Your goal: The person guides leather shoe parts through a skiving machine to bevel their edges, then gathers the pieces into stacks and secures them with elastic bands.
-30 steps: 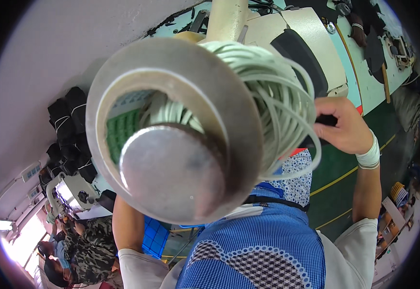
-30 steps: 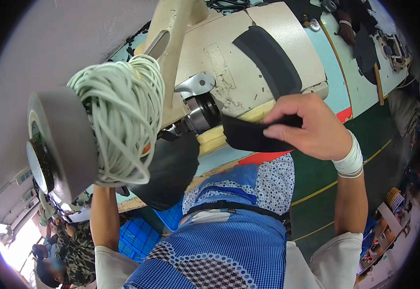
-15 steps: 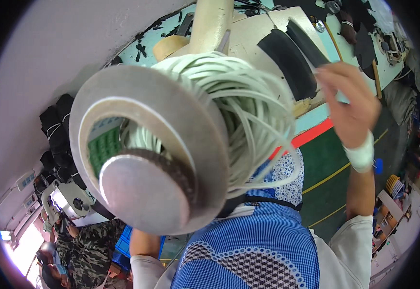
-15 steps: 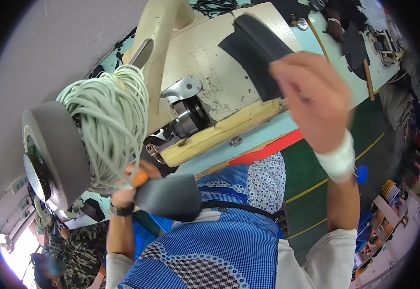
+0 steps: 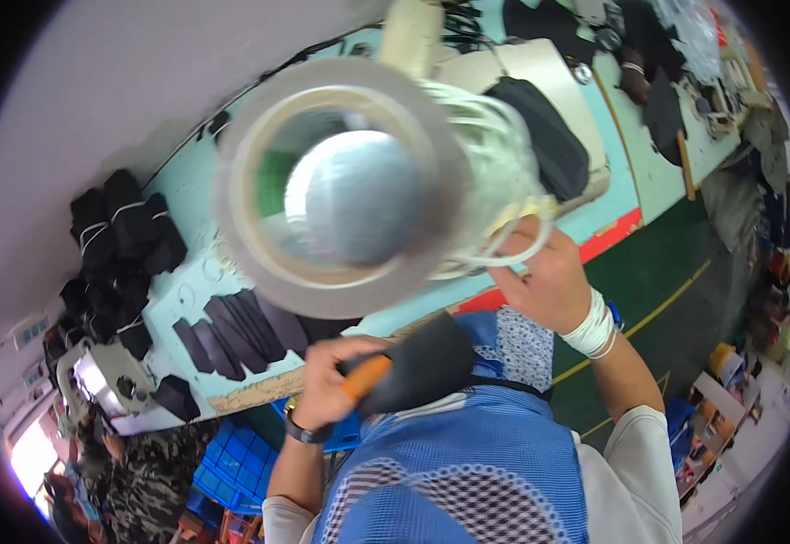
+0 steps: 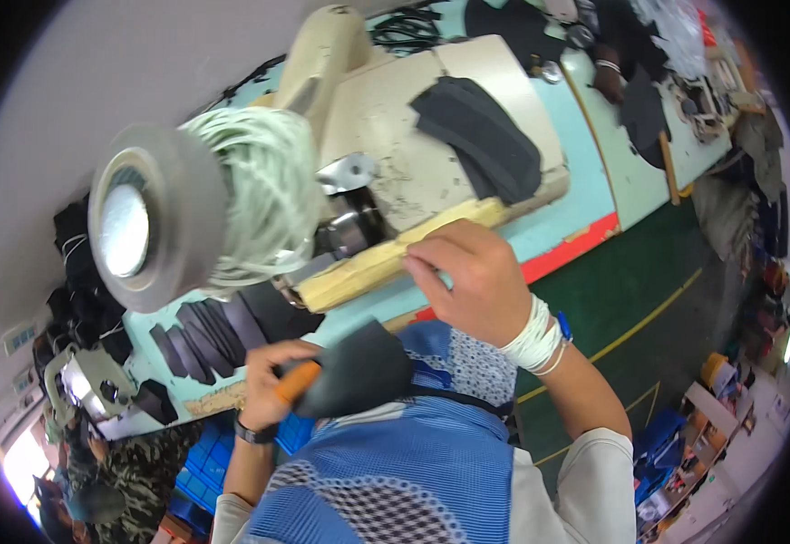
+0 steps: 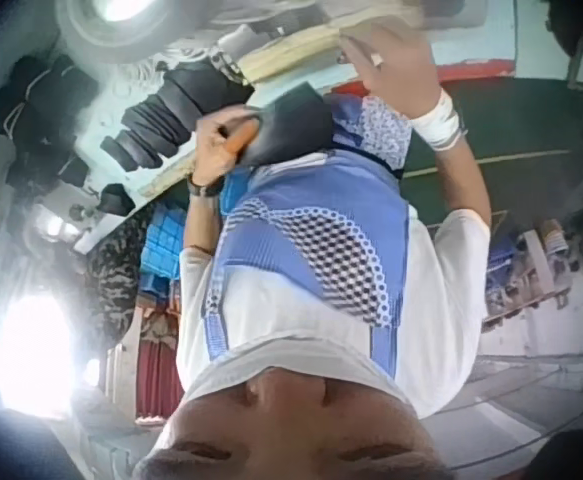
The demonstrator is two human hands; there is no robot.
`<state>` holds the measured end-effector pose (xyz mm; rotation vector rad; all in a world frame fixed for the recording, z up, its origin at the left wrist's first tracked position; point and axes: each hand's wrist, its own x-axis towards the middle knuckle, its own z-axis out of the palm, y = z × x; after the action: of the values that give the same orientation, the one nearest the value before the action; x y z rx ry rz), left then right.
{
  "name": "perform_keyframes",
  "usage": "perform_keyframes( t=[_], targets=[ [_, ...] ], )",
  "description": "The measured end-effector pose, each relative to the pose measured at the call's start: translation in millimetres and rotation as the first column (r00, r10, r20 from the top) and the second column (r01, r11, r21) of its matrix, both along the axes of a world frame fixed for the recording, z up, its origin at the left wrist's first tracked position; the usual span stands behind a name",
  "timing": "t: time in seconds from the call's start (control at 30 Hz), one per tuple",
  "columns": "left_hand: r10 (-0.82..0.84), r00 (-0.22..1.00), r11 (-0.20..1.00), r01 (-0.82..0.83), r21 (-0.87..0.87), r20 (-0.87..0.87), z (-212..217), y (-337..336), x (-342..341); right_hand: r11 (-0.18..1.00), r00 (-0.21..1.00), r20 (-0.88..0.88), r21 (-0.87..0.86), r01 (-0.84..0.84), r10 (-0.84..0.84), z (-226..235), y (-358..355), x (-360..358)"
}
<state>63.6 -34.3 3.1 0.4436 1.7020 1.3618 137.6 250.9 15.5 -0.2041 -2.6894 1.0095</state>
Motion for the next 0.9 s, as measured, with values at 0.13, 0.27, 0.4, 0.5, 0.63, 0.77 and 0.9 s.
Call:
perform_keyframes(
  t=[0.13, 0.27, 0.4, 0.5, 0.63, 0.77, 0.9],
  targets=[
    [0.196, 0.980, 0.971, -0.192, -0.141, 0.015, -3, 11, -41, 0.998, 0.999, 0.004, -0.055, -0.038, 0.038, -2, 0, 8],
    [-0.134, 0.991, 0.963, 0.132, -0.236, 0.009, -20, 4, -99, 0.989, 0.983, 0.121, -0.065, -0.134, 0.141, -2, 11, 1],
    [-0.209, 0.959, 0.957, 0.159, -0.243, -0.194, -17, -6, -122, 0.977, 0.970, 0.138, -0.104, -0.188, 0.201, -2, 18, -11],
    [-0.173, 0.903, 0.983, 0.135, -0.124, -0.392, -2, 15, -127, 0.976, 0.971, 0.107, -0.068, -0.208, 0.214, -4, 22, -28],
    [-0.216, 0.923, 0.976, 0.198, -0.087, -0.320, -26, 23, -121, 0.977, 0.978, -0.016, 0.059, -0.205, 0.207, 0, 18, -52],
    [-0.187, 0.976, 0.982, 0.186, -0.019, -0.115, -26, 20, -126, 0.940, 0.923, 0.188, -0.130, -0.315, 0.336, 0, 55, -36],
    [-0.256, 0.966, 0.966, 0.257, 0.023, -0.034, -34, 14, -139, 0.893, 0.857, 0.299, -0.303, -0.333, 0.421, 13, 68, -24]
  ],
)
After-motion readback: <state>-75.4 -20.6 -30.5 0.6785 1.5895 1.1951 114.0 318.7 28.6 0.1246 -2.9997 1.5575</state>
